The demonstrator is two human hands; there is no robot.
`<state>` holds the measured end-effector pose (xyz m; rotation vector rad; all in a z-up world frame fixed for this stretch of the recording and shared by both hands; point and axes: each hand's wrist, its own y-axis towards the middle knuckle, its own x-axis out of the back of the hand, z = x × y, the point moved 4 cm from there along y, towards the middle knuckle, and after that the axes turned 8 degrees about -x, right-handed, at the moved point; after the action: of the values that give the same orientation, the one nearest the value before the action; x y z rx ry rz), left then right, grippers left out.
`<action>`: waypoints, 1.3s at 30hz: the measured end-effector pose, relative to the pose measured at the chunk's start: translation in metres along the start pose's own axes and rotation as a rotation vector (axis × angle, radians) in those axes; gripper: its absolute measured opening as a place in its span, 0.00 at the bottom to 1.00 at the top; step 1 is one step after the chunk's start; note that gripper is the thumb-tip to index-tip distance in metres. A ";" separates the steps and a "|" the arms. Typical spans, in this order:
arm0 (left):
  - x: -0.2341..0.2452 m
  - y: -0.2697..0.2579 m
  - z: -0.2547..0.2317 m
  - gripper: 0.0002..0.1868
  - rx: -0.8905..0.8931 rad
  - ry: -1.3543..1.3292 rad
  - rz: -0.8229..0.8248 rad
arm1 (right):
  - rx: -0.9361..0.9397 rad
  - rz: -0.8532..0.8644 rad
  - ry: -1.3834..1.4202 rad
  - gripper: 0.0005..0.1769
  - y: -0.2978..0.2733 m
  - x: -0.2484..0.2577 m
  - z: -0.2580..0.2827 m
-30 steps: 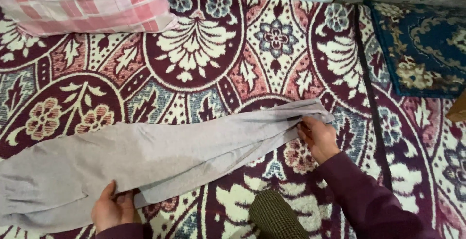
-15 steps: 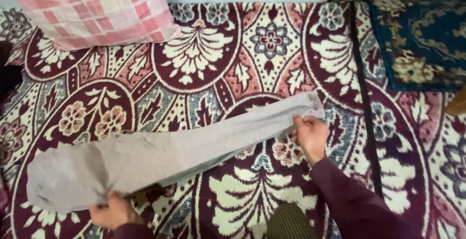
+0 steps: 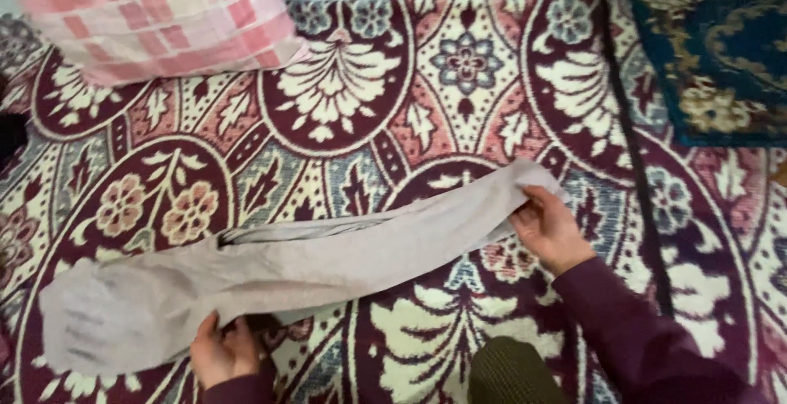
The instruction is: Folding a pair of grey pants on a bed and placing them neatly into a closet.
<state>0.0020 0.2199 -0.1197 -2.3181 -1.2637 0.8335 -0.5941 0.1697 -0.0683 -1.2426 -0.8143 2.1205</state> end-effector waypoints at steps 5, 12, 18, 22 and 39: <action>-0.057 -0.095 -0.052 0.20 -0.158 -0.146 0.051 | 0.010 0.089 -0.219 0.15 -0.050 -0.082 0.019; -0.037 -0.057 -0.039 0.04 -0.116 -0.331 0.047 | 0.280 0.017 -0.305 0.19 -0.033 -0.016 0.027; -0.013 -0.073 -0.039 0.20 -0.500 1.439 -0.015 | 1.401 -0.524 -2.237 0.28 0.040 0.107 0.027; -0.047 -0.112 -0.083 0.32 -0.754 0.572 -0.510 | 1.534 -0.102 -1.545 0.27 -0.058 -0.023 -0.006; -0.075 -0.052 -0.031 0.35 -1.107 1.619 0.209 | 0.381 0.945 -2.373 0.14 0.038 -0.319 -0.309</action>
<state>-0.0421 0.1828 -0.0421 -2.4623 -0.5865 -1.8665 -0.1886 -0.0131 -0.0371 2.1748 -0.2187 3.3173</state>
